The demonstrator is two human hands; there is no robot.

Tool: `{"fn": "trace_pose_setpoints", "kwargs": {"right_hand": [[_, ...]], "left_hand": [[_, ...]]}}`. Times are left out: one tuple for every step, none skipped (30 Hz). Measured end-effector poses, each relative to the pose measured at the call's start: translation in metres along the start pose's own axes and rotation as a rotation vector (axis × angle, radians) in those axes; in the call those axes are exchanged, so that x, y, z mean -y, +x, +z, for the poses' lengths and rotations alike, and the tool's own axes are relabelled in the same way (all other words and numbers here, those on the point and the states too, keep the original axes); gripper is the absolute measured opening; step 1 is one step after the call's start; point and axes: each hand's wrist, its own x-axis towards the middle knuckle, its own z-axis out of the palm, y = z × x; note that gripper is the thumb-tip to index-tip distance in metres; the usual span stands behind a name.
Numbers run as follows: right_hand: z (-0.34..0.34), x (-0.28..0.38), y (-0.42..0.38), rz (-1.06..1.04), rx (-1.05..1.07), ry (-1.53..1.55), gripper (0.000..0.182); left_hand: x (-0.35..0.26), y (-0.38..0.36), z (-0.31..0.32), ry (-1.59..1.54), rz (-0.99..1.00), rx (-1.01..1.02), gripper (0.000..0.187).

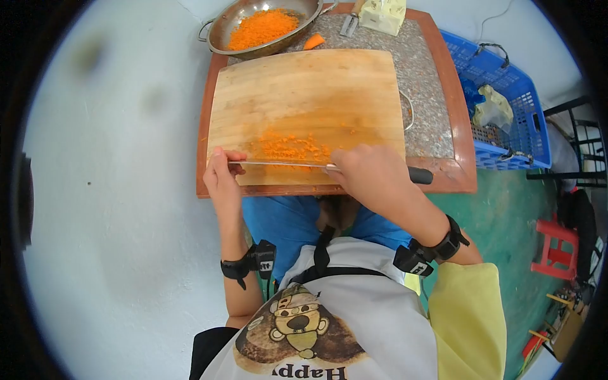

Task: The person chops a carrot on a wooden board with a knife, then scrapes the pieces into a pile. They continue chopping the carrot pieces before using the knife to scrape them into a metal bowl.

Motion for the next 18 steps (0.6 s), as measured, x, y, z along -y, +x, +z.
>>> {"fn": "trace_pose_setpoints", "kwargs": {"right_hand": [[0.003,-0.001,0.000,0.013,0.013,0.003,0.024],[0.004,-0.001,0.000,0.023,0.022,0.005,0.024],[0.001,0.000,0.002,0.020,0.016,0.003,0.024],[-0.002,0.000,0.000,0.006,0.005,0.011,0.024],[-0.004,0.000,-0.003,-0.006,-0.002,0.019,0.024],[-0.003,0.000,-0.005,-0.002,0.004,0.020,0.024],[-0.002,0.001,-0.006,-0.005,0.000,0.020,0.024],[-0.001,0.002,-0.005,-0.011,-0.007,0.018,0.024],[0.000,0.003,-0.004,-0.014,-0.009,0.019,0.024],[0.001,0.001,-0.003,-0.003,0.005,0.007,0.024],[0.002,0.000,-0.003,0.012,0.024,-0.004,0.024],[0.002,0.001,-0.006,0.013,0.028,-0.004,0.024],[0.000,0.001,-0.006,0.004,0.018,-0.001,0.024],[-0.001,0.002,-0.006,-0.006,0.009,0.004,0.024],[0.000,0.001,-0.005,-0.007,0.012,0.004,0.024],[0.002,0.001,-0.004,0.010,0.027,0.009,0.025],[0.003,0.001,-0.004,0.028,0.040,0.015,0.025],[0.001,0.001,-0.003,0.028,0.038,0.014,0.025]], "left_hand": [[0.004,0.002,-0.001,0.035,0.007,0.040,0.035],[0.006,0.003,-0.003,0.070,0.019,0.078,0.035],[0.002,0.003,-0.002,0.069,0.026,0.076,0.035],[-0.004,0.000,-0.002,0.030,0.021,0.030,0.036],[-0.006,-0.004,-0.001,-0.010,0.012,-0.016,0.036],[-0.003,-0.004,-0.002,-0.009,0.005,-0.013,0.036],[0.001,-0.002,-0.006,0.029,-0.005,0.037,0.036],[0.003,-0.001,-0.008,0.066,-0.011,0.084,0.037],[0.002,-0.001,-0.008,0.068,-0.009,0.082,0.037],[0.000,-0.001,-0.005,0.047,-0.036,0.065,0.037],[0.000,-0.002,-0.003,0.026,-0.069,0.050,0.037],[-0.001,-0.005,-0.003,0.026,-0.073,0.051,0.037],[-0.004,-0.006,-0.003,0.014,-0.057,0.033,0.037],[-0.005,-0.006,-0.003,0.003,-0.043,0.014,0.037],[-0.002,-0.005,-0.004,0.003,-0.045,0.013,0.037],[0.003,-0.003,-0.005,0.027,-0.020,0.046,0.037],[0.006,-0.002,-0.005,0.051,0.006,0.081,0.036],[0.004,-0.002,-0.004,0.050,0.009,0.081,0.036]]}}
